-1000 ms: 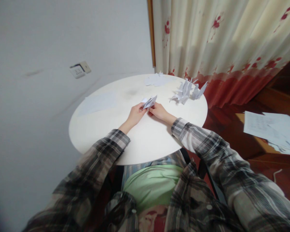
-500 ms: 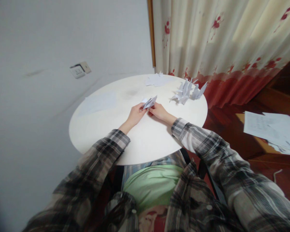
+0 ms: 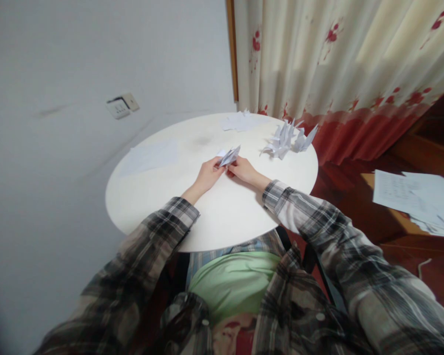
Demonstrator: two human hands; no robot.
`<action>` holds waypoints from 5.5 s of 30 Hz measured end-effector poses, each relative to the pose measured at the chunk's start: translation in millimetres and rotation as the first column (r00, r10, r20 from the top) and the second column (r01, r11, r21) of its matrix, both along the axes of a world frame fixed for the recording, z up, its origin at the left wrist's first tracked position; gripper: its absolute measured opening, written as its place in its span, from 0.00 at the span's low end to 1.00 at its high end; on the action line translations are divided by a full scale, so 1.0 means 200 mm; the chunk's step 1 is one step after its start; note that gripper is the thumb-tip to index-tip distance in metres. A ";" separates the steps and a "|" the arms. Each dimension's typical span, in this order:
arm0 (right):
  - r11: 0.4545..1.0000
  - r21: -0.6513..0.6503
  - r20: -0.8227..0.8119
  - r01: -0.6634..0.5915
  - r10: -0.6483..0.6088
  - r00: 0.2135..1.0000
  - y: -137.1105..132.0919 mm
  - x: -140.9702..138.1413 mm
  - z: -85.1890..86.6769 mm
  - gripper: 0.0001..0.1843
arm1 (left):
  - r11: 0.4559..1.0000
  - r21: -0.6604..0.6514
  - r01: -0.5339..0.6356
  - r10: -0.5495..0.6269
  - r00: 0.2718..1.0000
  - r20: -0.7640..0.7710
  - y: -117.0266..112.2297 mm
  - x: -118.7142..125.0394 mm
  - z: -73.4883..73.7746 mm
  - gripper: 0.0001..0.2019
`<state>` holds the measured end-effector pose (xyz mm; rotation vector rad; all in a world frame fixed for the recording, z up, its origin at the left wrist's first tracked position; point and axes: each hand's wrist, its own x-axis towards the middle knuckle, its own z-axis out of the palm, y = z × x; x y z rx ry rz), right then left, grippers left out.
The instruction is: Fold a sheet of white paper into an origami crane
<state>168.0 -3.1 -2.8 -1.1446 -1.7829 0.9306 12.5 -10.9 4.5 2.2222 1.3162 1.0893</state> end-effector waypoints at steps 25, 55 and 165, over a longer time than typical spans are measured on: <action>1.000 0.024 0.062 0.012 -0.013 0.998 -0.01 0.00 0.02 0.06 | 0.999 -0.028 0.036 -0.035 0.999 0.025 0.00 0.00 -0.01 0.14; 0.999 0.042 0.073 -0.013 0.010 0.997 -0.01 0.01 0.01 0.08 | 0.999 -0.044 0.023 -0.021 0.999 0.030 0.00 0.00 -0.01 0.14; 1.000 0.031 0.078 -0.001 -0.002 0.997 -0.08 -0.01 0.08 0.07 | 0.995 -0.060 -0.076 0.078 0.997 0.031 -0.02 0.00 0.01 0.17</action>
